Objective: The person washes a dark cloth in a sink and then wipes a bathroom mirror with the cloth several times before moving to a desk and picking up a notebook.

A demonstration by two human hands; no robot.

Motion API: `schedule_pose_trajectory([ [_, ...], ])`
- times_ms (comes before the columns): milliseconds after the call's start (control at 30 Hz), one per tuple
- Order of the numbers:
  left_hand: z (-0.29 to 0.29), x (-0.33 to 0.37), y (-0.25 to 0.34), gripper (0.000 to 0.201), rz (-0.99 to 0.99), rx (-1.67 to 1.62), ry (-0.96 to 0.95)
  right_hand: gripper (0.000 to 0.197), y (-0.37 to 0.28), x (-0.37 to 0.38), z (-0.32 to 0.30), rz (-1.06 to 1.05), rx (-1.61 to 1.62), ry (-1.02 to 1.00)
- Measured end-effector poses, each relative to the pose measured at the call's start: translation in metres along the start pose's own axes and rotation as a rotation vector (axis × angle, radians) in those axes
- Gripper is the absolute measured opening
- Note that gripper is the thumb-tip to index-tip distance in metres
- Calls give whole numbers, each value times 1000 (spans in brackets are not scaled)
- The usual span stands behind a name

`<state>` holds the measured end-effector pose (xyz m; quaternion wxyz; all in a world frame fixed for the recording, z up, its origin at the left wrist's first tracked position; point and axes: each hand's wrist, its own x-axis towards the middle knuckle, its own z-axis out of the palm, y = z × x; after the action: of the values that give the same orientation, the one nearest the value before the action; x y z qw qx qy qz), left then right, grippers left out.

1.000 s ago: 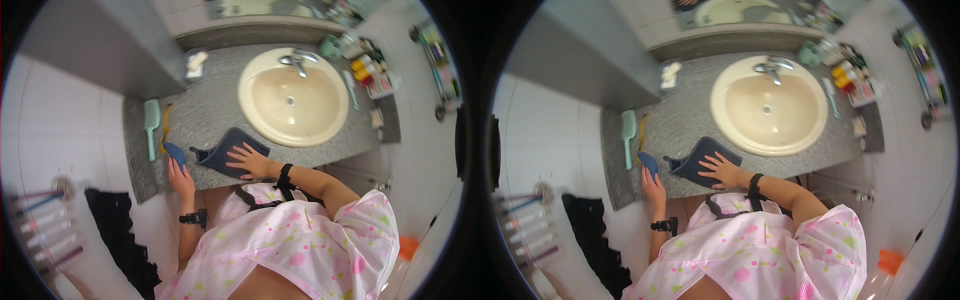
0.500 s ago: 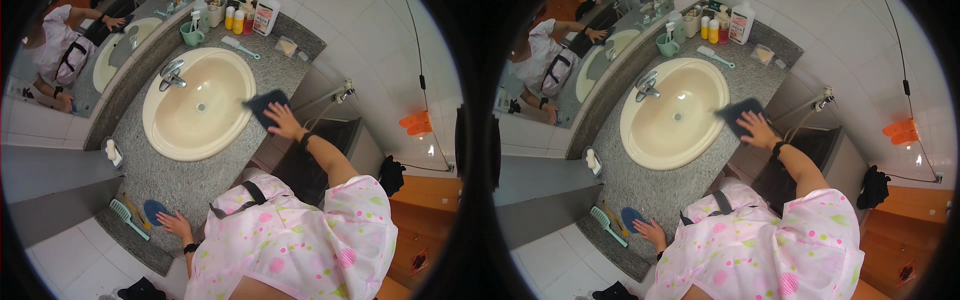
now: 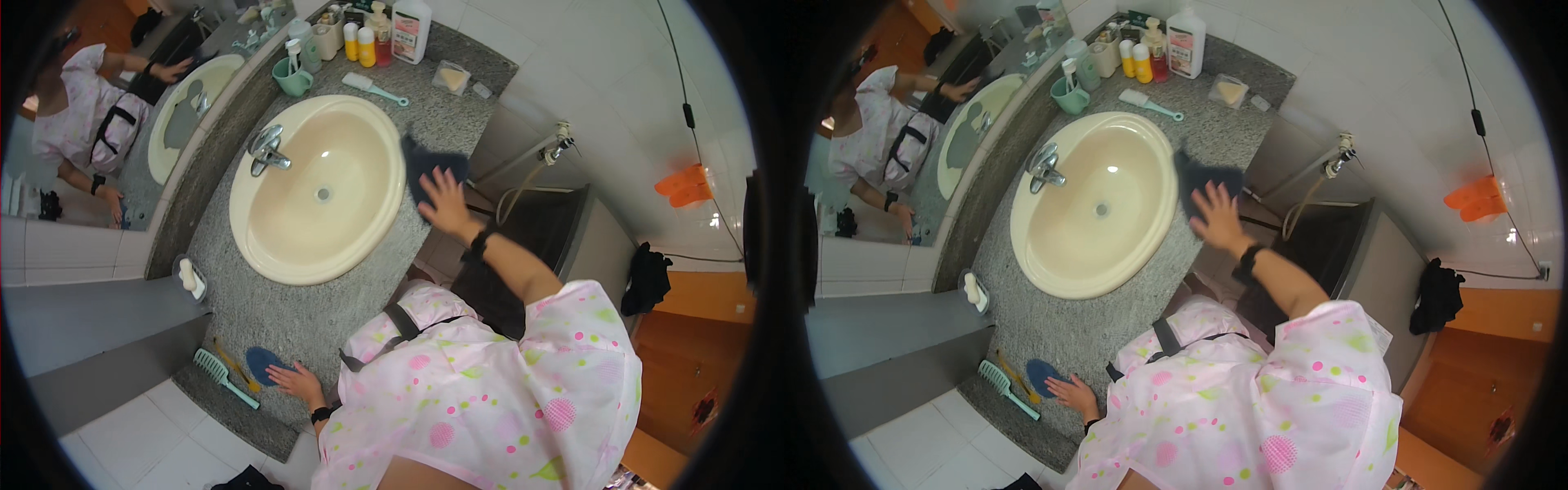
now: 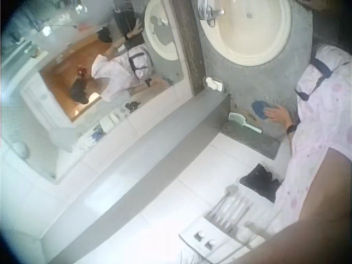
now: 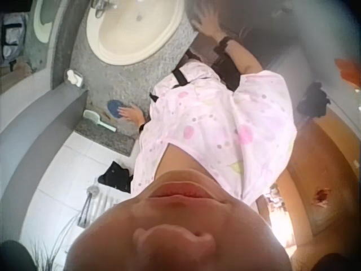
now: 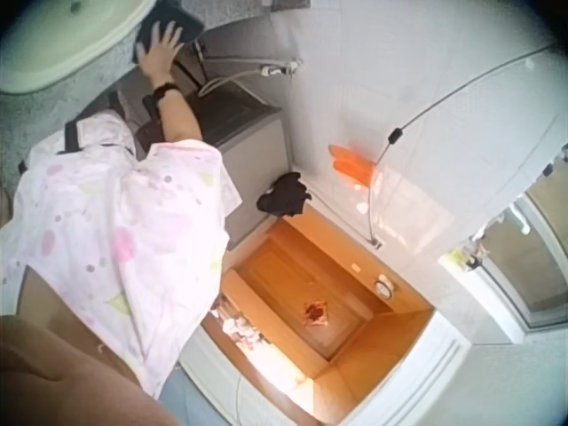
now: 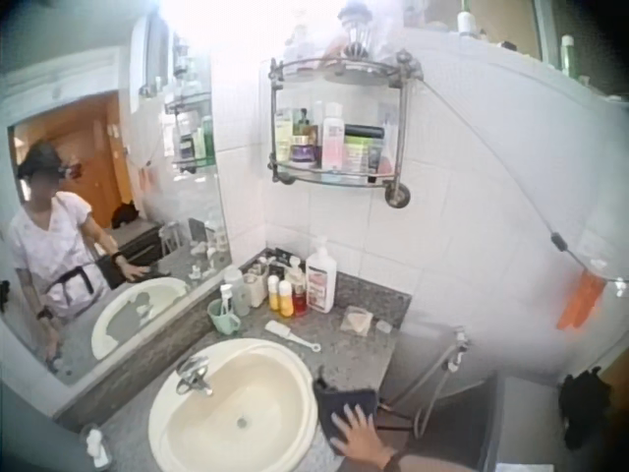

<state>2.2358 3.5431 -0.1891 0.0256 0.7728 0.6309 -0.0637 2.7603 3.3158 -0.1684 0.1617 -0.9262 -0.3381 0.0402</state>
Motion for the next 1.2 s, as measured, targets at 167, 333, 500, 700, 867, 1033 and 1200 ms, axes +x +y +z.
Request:
schedule_pose_trajectory([
  [167, 4, -1, -4, 73, -14, -13, 38, 65, -40, -45, -23, -263, 57, -192],
  [333, -1, 1, -9, 69, 54, 7, 56, 64, 19, 5, -31, -166, -9, -106],
  [500, -20, 4, -9, 58, 51, -98, 62, 66, 84, 94, -32, 227, -67, 20],
  [700, -42, 13, -11, 49, 3, -398, 52, 65, 41, 65, -6, 74, -94, 147],
  [867, -37, 17, -28, 46, -13, -503, 216, 63, -44, -52, -10, -340, 74, -157],
  [1033, -60, 30, -44, 40, 94, -464, 339, 65, -17, -23, -28, -486, 39, -206],
  [1200, -98, 42, -44, 39, 64, -491, 430, 65, 67, 67, -30, 4, -98, 27],
])
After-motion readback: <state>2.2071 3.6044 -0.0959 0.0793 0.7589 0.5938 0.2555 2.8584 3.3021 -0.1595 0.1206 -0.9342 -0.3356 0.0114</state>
